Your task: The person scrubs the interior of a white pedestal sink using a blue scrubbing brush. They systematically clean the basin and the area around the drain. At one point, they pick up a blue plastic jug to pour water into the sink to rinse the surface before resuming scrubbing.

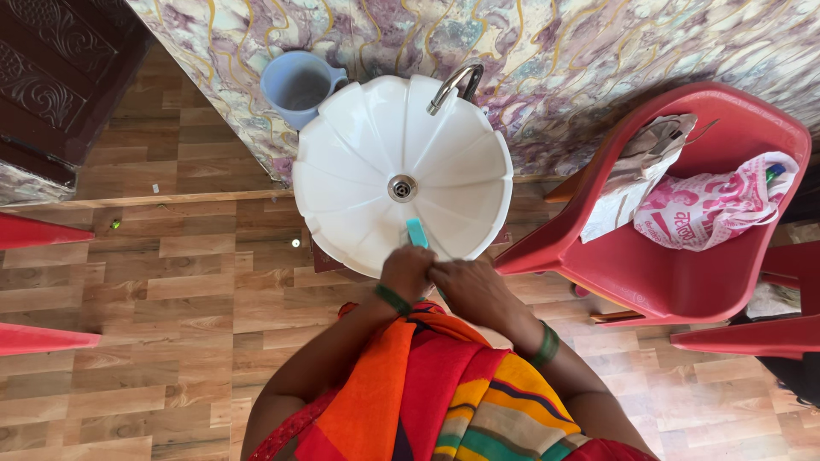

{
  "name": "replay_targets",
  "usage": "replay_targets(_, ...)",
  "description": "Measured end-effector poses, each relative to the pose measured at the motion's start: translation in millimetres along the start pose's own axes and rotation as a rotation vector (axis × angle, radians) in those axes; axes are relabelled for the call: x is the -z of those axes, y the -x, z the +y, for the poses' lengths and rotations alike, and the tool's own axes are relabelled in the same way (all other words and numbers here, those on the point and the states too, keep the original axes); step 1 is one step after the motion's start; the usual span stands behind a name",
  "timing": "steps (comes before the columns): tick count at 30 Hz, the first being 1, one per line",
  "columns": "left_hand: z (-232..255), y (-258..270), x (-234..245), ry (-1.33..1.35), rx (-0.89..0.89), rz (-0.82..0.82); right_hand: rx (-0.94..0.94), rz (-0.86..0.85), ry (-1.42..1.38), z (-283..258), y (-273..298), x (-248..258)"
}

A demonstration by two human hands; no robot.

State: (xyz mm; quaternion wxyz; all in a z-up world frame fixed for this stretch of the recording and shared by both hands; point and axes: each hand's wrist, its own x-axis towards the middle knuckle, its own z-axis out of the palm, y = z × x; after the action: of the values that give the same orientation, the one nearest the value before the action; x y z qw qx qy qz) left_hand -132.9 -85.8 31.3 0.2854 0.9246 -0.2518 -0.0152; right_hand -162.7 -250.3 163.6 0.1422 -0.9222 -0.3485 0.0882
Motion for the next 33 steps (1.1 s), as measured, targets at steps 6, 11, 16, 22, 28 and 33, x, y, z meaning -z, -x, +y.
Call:
replay_targets(6,-58,-48,-28,-0.065,0.123,0.094,0.003,0.167,0.059,28,-52,-41)
replay_targets(11,-16,-23,-22,0.106,0.148,0.108,0.024,0.048,0.060,18,-19,-11)
replay_targets(16,27,3,-4,0.263,-0.003,0.140,0.112,0.097,0.029,5,12,19)
replay_targets(22,-39,-40,-38,0.076,0.140,0.155,-0.032,0.019,0.108,29,-40,-23)
replay_targets(28,-40,-38,-40,0.070,0.136,0.206,-0.014,0.069,0.128,26,-38,-27)
replay_targets(33,15,-9,-25,0.282,0.051,0.205,0.005,0.054,0.218,10,7,0)
